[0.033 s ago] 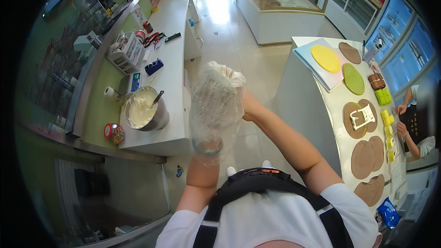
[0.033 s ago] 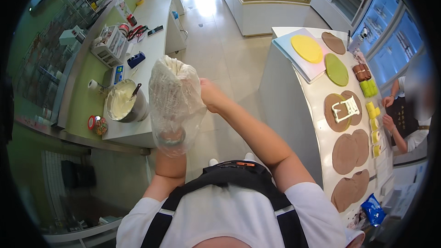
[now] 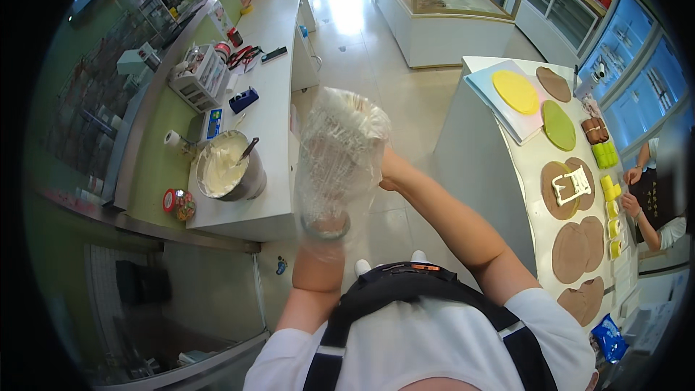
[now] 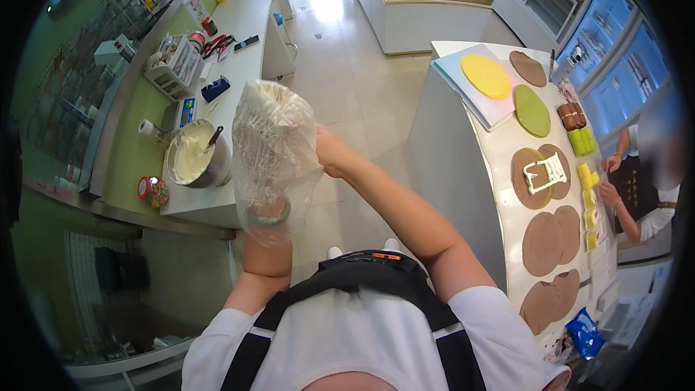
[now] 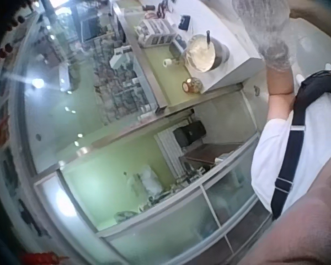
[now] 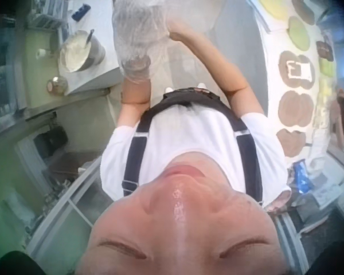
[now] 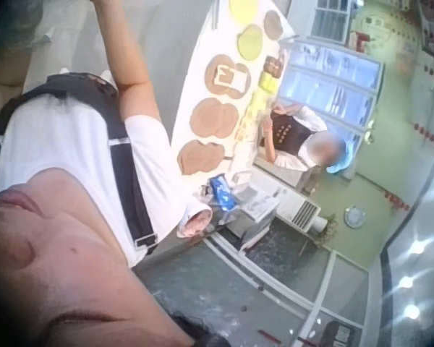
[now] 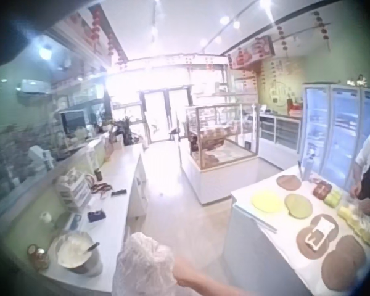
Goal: The person spreads white cream and red jam onto flat crepes, then rolls them into cylindrical shapes. They repeat this process with multiple crepes of different colors and place the finished rolls on the counter.
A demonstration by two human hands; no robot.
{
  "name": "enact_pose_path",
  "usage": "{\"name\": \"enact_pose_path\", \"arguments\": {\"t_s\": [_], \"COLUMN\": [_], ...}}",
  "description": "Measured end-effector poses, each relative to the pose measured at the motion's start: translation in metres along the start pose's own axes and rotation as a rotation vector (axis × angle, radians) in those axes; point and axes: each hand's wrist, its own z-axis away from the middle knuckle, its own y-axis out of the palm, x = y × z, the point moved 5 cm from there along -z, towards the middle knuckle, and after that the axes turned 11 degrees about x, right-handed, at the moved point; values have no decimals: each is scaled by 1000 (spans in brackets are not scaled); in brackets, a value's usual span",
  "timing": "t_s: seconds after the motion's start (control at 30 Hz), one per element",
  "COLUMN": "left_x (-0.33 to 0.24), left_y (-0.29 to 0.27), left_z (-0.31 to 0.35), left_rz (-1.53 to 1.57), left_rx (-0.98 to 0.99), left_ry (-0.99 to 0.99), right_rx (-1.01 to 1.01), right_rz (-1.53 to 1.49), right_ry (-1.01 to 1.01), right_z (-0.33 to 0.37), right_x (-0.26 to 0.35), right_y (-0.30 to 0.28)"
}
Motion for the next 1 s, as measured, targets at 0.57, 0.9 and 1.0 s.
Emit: {"name": "enact_pose_path", "arguments": {"t_s": [0.57,0.9,1.0], "left_x": [-58,-213,-249], "left_y": [-19,-96,-135], "left_z": [30,153,171], "left_rz": [-679,-1102,-1152], "left_rx": [-456,-915,-996], "left_ry": [131,212,172], "right_rx": [797,592,333], "right_rz": [1433,1242,1490], "right_ry": [-1382,-931,-595], "right_z": [89,-126,-257], "right_x": [0,-65,-86], "right_y": [130,142,117]}}
